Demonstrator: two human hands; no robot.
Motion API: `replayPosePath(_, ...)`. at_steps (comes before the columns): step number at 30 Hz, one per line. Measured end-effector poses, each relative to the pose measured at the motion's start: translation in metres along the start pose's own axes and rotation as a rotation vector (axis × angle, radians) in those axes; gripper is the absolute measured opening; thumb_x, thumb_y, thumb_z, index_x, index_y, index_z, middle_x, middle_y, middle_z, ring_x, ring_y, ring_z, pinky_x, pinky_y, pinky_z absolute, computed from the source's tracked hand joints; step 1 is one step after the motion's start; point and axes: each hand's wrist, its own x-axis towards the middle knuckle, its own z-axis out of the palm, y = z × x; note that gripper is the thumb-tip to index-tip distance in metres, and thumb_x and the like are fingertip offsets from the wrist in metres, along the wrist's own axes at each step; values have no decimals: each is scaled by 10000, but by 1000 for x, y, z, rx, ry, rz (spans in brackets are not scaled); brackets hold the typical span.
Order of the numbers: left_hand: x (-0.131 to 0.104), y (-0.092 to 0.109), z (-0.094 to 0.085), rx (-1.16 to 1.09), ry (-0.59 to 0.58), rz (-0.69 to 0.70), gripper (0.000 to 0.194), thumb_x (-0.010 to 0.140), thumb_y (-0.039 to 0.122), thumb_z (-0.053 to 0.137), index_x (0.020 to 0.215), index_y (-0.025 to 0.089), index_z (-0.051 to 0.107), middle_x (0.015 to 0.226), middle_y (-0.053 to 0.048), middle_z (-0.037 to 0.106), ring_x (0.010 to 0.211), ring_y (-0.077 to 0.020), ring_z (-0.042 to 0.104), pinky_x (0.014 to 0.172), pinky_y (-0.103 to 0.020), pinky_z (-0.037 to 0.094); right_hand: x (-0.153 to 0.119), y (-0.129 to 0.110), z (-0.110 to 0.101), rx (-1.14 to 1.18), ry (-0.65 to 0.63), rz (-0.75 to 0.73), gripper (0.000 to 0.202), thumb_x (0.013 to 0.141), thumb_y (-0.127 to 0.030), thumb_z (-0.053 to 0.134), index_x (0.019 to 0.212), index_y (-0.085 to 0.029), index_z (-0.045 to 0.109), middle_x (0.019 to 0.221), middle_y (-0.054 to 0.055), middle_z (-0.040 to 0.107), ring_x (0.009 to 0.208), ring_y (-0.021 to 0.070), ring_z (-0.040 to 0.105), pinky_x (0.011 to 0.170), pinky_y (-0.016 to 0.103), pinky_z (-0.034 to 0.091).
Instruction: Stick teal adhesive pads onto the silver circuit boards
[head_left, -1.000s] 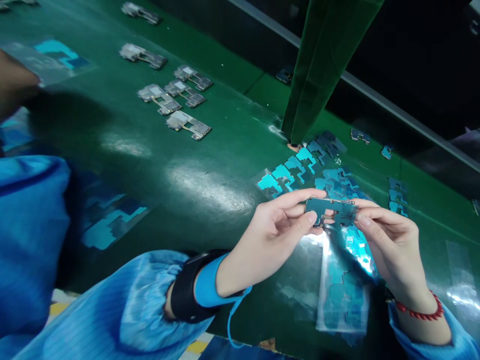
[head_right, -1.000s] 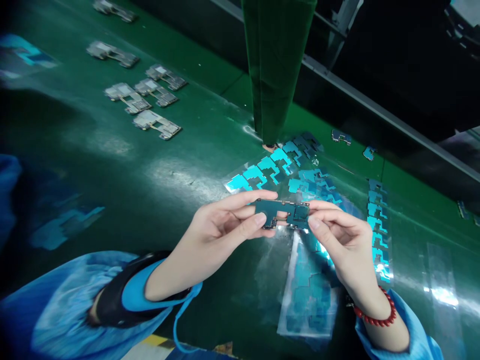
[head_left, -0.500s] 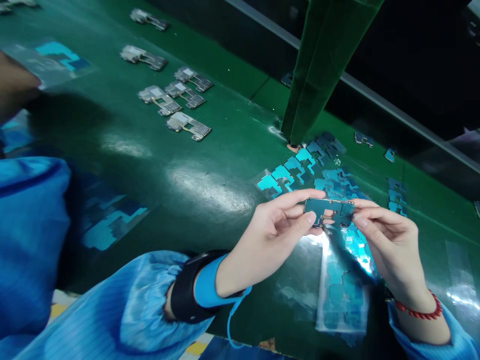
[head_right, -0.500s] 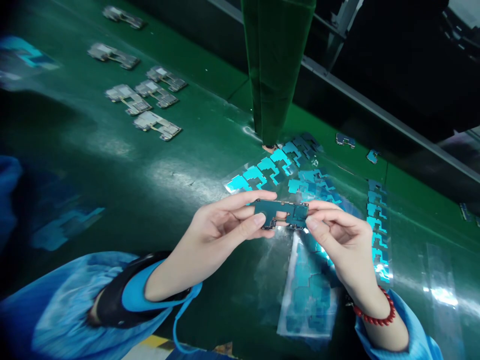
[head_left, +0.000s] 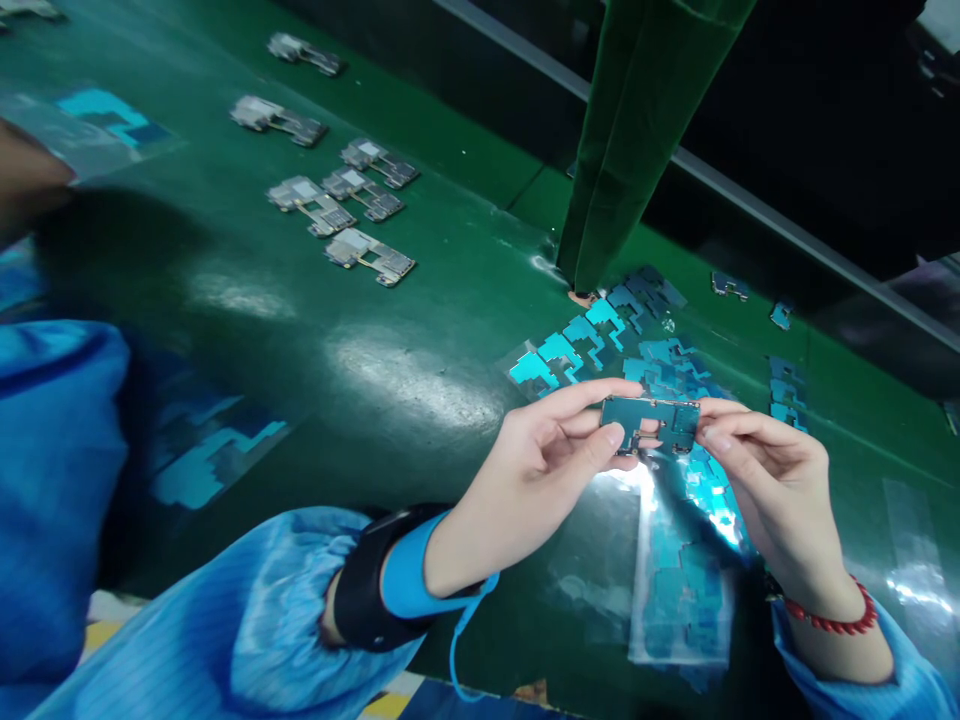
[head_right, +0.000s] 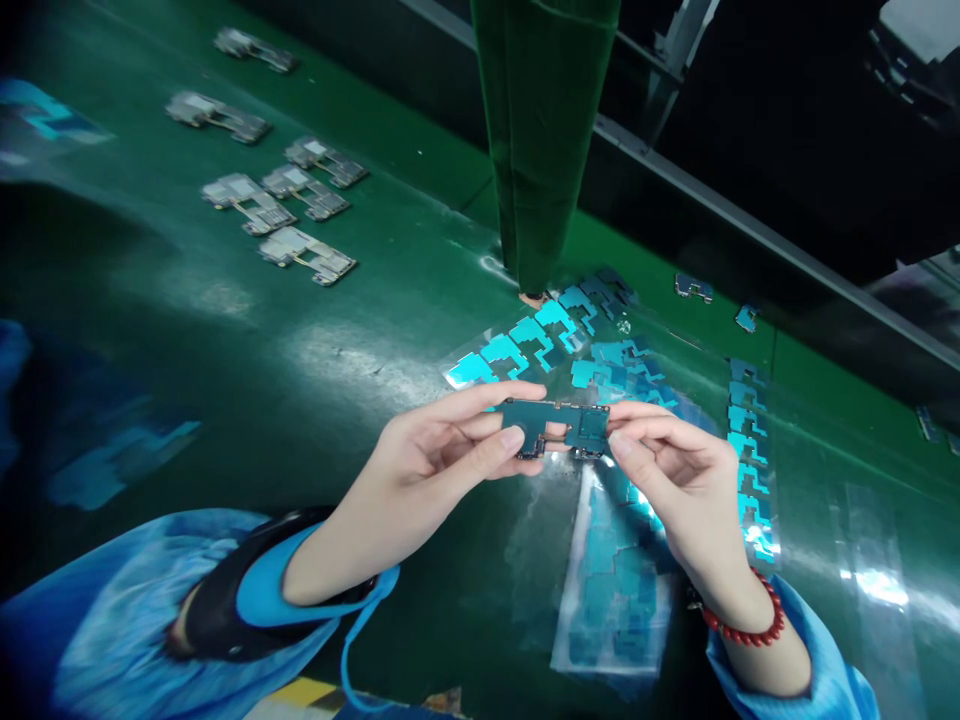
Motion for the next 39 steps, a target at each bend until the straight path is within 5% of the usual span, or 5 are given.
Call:
replayPosePath(9,1,-7,-2,-190,-15,-46,195,887,219,614,1078,204,575,913,-14,763,947,-154,716,837,-219,580,1,-2,4,14,28,89,40,800,-227,743,839,-224,750,931,56,738,741,161,700,713,281,594)
replayPosePath(15,3,-17,1,-123,-9,-86,310,877,254,626,1178,194,580,977,-37,762,984,-162,699,880,-264,563,2,1,3,10,33,90,96,797,-208,749,888,-238,750,828,24,747,714,149,717,707,248,600)
replayPosePath(21,2,-15,4,107,-128,-159,235,830,227,642,1040,135,693,973,-67,759,866,-183,715,798,-300,575,7,1,3,-28,55,67,97,776,-254,765,859,-205,752,827,46,744,691,168,713,690,282,616)
replayPosePath(27,1,-14,6,31,-265,-221,301,834,168,622,1132,135,652,1005,-96,752,943,-192,712,826,-295,550,7,-2,4,-69,28,52,104,771,-274,769,850,-207,756,815,43,743,686,161,707,666,258,614)
replayPosePath(39,1,-11,8,2,-323,-201,332,825,76,608,1151,133,648,1062,-94,739,1027,-194,683,970,-322,479,7,-2,5,-46,35,53,54,783,-225,756,837,-222,759,842,32,751,736,146,711,695,220,598)
